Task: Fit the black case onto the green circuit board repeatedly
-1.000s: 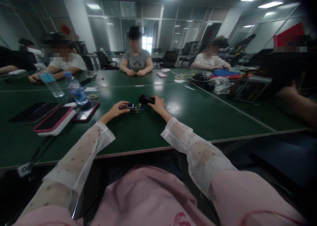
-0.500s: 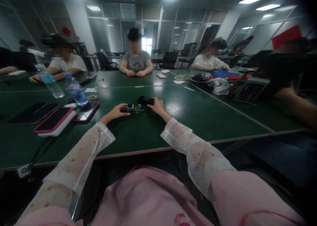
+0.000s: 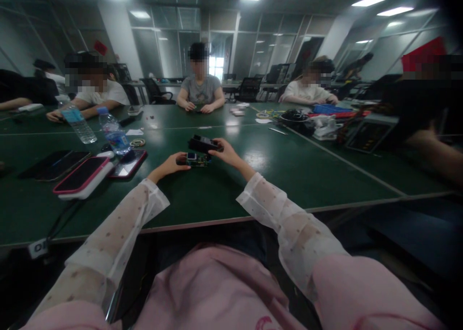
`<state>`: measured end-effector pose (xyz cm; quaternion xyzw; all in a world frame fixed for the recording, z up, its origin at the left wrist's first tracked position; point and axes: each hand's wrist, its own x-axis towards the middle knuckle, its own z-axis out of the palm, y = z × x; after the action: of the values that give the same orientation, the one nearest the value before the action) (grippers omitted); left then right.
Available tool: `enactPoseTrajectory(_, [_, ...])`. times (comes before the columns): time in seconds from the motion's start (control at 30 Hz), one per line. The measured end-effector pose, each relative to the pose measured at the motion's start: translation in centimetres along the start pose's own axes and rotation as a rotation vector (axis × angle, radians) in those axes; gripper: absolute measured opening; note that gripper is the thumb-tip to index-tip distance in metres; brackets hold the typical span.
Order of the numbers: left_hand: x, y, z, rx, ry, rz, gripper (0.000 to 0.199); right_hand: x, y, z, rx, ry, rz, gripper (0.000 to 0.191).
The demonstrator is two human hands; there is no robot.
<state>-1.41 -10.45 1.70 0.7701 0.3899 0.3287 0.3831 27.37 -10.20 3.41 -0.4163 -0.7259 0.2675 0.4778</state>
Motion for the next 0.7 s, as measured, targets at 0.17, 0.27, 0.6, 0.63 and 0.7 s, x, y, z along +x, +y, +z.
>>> enactPoseTrajectory(0.17, [-0.2, 0.3, 0.0, 0.024, 0.014, -0.019, 0.071, -0.6, -0.5, 0.2, -0.064, -0.141, -0.072, 0.063])
enactPoseTrajectory(0.27, [-0.1, 0.2, 0.0, 0.038, 0.016, -0.006, 0.073, -0.8, -0.5, 0.0, -0.120, -0.188, -0.098, 0.061])
enactPoseTrajectory(0.6, [0.0, 0.1, 0.0, 0.014, -0.001, 0.037, 0.084, -1.5, 0.5, 1.1, -0.259, -0.272, -0.083, 0.061])
enactPoseTrajectory(0.63, [0.0, 0.2, 0.0, 0.024, 0.002, 0.031, 0.083, -1.5, 0.6, 1.1, -0.271, -0.275, -0.083, 0.060])
enactPoseTrajectory(0.7, [0.0, 0.3, 0.1, 0.039, 0.011, 0.025, 0.081, -1.6, 0.6, 1.2, -0.294, -0.277, -0.089, 0.059])
